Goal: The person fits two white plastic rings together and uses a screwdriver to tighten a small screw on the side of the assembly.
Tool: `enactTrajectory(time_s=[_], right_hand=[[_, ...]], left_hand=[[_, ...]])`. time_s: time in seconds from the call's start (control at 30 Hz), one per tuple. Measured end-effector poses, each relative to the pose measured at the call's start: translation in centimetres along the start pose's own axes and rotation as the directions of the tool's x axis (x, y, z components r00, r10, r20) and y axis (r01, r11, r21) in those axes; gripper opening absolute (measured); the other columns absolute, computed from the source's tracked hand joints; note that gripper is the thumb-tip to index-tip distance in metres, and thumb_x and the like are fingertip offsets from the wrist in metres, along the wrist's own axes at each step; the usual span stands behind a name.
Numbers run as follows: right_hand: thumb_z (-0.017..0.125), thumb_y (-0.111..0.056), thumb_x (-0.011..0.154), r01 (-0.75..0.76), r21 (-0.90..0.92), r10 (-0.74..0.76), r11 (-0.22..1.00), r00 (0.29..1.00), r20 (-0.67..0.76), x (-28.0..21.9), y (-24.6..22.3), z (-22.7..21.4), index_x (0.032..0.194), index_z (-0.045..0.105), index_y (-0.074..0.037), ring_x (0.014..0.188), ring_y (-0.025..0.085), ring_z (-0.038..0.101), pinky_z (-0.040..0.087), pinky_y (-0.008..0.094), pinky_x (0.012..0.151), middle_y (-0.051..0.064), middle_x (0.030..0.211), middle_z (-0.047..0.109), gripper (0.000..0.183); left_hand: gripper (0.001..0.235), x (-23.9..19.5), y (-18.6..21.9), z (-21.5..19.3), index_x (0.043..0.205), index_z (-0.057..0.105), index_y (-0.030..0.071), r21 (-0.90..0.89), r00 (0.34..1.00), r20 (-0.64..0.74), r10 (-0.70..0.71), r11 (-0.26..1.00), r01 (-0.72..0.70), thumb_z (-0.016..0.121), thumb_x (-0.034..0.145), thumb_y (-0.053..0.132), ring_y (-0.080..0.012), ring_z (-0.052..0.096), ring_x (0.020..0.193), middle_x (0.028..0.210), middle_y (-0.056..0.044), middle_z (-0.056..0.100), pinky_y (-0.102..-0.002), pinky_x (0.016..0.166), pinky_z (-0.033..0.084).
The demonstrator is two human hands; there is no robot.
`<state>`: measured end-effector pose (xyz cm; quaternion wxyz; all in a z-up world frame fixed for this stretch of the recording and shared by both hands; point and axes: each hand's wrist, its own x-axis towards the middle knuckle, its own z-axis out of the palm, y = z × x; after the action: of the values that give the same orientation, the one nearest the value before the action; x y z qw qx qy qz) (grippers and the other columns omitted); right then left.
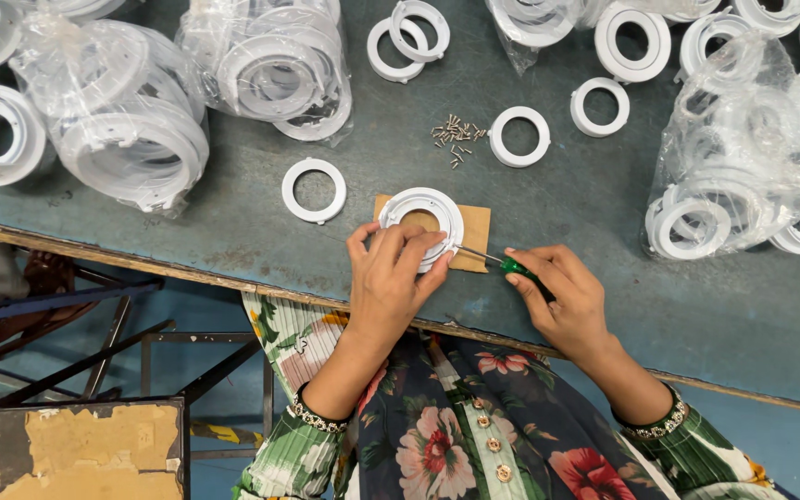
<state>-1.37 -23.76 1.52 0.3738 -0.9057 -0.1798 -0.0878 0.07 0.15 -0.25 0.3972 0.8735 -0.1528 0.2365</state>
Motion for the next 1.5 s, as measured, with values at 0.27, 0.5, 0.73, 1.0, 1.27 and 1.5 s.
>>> enactTrajectory(time_s=[0.27, 0.5, 0.73, 1.0, 1.27, 1.5], right_hand=[[0.079, -0.004, 0.087, -0.023, 0.013, 0.023, 1.0, 1.0, 0.001, -0.1, -0.1, 0.1, 0.117, 0.074, -0.004, 0.076, 0.015, 0.067, 0.052, 0.028, 0.067, 0.009, 0.102, 0.069, 0.03], [0.078, -0.004, 0.089, -0.008, 0.036, 0.009, 0.999, 1.0, -0.013, -0.3, 0.0, 0.2, 0.117, 0.073, -0.004, 0.08, 0.016, 0.068, 0.053, 0.029, 0.071, 0.009, 0.102, 0.068, 0.028], [0.079, -0.006, 0.087, 0.098, -0.075, -0.101, 0.992, 0.994, -0.037, 0.7, -0.3, -0.4, 0.115, 0.074, -0.005, 0.083, 0.02, 0.068, 0.053, 0.031, 0.072, 0.009, 0.101, 0.066, 0.028], [0.079, -0.016, 0.084, 0.292, -0.252, -0.292, 0.923, 0.956, 0.038, 2.1, 0.1, -0.9, 0.106, 0.074, -0.004, 0.073, 0.025, 0.066, 0.051, 0.036, 0.061, 0.008, 0.088, 0.068, 0.026], [0.071, -0.02, 0.096, -0.188, 0.044, 0.162, 0.981, 0.928, 0.336, 2.9, 2.7, -0.3, 0.104, 0.075, -0.006, 0.061, 0.019, 0.066, 0.051, 0.033, 0.058, 0.008, 0.077, 0.071, 0.017], [0.083, -0.026, 0.075, -0.194, 0.04, 0.184, 0.98, 0.966, 0.179, 4.2, 0.5, -1.1, 0.089, 0.072, -0.005, 0.064, 0.021, 0.061, 0.047, 0.033, 0.057, 0.008, 0.079, 0.066, 0.028]], left_hand=[[0.028, 0.2, 0.2, 0.0, 0.111, 0.071, 0.012, 0.005, 1.0, 0.001, -0.009, 1.0, 0.009, 0.082, 0.087, 0.02, -0.0219, 0.064, 0.095, 0.1, -0.002, 0.063, -0.048, 0.102, 0.04], [0.028, -0.1, 0.0, 0.2, 0.111, 0.072, 0.013, 0.002, 1.0, 0.012, 0.002, 1.0, -0.002, 0.082, 0.087, 0.021, -0.0217, 0.064, 0.096, 0.101, -0.002, 0.064, -0.048, 0.102, 0.039], [0.027, -0.3, -0.2, 0.6, 0.112, 0.07, 0.012, 0.022, 1.0, 0.012, -0.006, 1.0, 0.005, 0.08, 0.088, 0.021, -0.023, 0.065, 0.099, 0.105, -0.003, 0.065, -0.051, 0.103, 0.038], [0.028, -0.3, 0.1, 1.0, 0.11, 0.069, 0.01, 0.017, 0.998, 0.023, -0.056, 0.998, 0.056, 0.079, 0.086, 0.019, -0.0247, 0.064, 0.099, 0.105, -0.005, 0.063, -0.055, 0.104, 0.036], [0.028, -0.3, -0.1, 0.8, 0.108, 0.067, 0.011, -0.015, 0.999, 0.006, -0.042, 0.999, 0.043, 0.08, 0.084, 0.018, -0.0239, 0.064, 0.098, 0.103, -0.003, 0.062, -0.056, 0.103, 0.037], [0.029, -0.2, 0.2, 0.4, 0.109, 0.068, 0.011, -0.015, 0.998, 0.004, -0.068, 0.998, 0.068, 0.081, 0.084, 0.018, -0.0224, 0.065, 0.094, 0.103, -0.003, 0.063, -0.056, 0.102, 0.037]])
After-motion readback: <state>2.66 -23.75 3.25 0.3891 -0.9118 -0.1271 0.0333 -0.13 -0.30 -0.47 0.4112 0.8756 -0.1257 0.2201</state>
